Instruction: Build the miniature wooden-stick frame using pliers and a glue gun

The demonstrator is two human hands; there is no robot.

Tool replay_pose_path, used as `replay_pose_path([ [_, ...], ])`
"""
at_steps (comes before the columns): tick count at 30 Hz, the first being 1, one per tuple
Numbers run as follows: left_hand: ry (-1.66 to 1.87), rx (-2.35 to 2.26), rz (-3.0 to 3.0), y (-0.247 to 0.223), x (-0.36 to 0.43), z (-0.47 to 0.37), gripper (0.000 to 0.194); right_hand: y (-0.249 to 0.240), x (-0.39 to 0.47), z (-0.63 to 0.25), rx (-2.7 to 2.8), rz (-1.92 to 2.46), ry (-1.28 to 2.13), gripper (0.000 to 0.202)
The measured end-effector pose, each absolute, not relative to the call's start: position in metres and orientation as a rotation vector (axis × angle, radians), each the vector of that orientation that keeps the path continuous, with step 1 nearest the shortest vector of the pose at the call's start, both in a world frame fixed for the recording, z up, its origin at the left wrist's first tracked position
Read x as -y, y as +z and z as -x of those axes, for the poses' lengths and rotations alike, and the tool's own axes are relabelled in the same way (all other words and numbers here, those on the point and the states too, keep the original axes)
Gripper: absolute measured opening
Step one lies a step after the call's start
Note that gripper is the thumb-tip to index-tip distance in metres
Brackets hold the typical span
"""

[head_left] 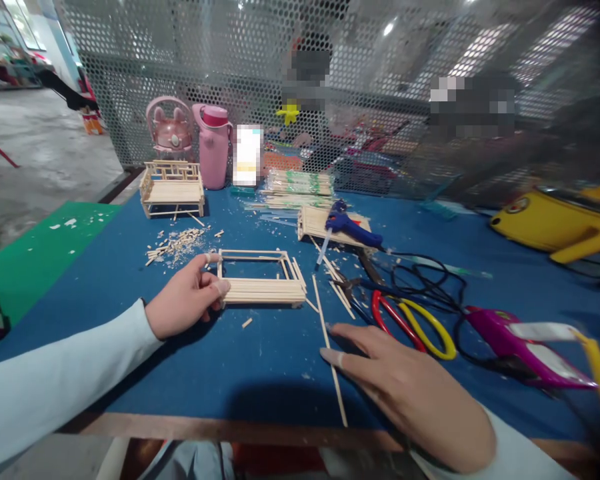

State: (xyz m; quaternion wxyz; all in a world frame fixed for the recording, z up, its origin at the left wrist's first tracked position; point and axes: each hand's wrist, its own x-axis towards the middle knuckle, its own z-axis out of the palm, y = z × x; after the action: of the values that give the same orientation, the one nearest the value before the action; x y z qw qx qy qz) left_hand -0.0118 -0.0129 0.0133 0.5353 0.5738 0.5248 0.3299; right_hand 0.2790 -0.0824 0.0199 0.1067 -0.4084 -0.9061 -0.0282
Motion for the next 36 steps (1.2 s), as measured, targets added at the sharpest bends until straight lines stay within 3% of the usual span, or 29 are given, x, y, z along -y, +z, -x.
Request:
replay_pose_path([
  [5, 0.804, -1.229, -1.303, 0.014, 0.012, 0.011, 0.037, 0.019, 0.063, -0.275, 2.805, 0.987, -0.081, 0.034],
  [12, 0.964, -1.149, -1.105, 0.01, 0.009, 0.01, 0.052, 0.027, 0.048, -0.247, 2.652, 0.739, -0.032, 0.026],
  [19, 0.977, -1.1, -0.819, 0.014, 0.001, 0.007, 0.014, 0.04, -0.008, -0.209, 2.508, 0.92, 0.062, 0.021],
  [36, 0.957, -1.122, -0.754, 0.015, -0.003, 0.009, 0.018, 0.027, -0.02, -0.194, 2.448, 1.069, 0.405, 0.031],
])
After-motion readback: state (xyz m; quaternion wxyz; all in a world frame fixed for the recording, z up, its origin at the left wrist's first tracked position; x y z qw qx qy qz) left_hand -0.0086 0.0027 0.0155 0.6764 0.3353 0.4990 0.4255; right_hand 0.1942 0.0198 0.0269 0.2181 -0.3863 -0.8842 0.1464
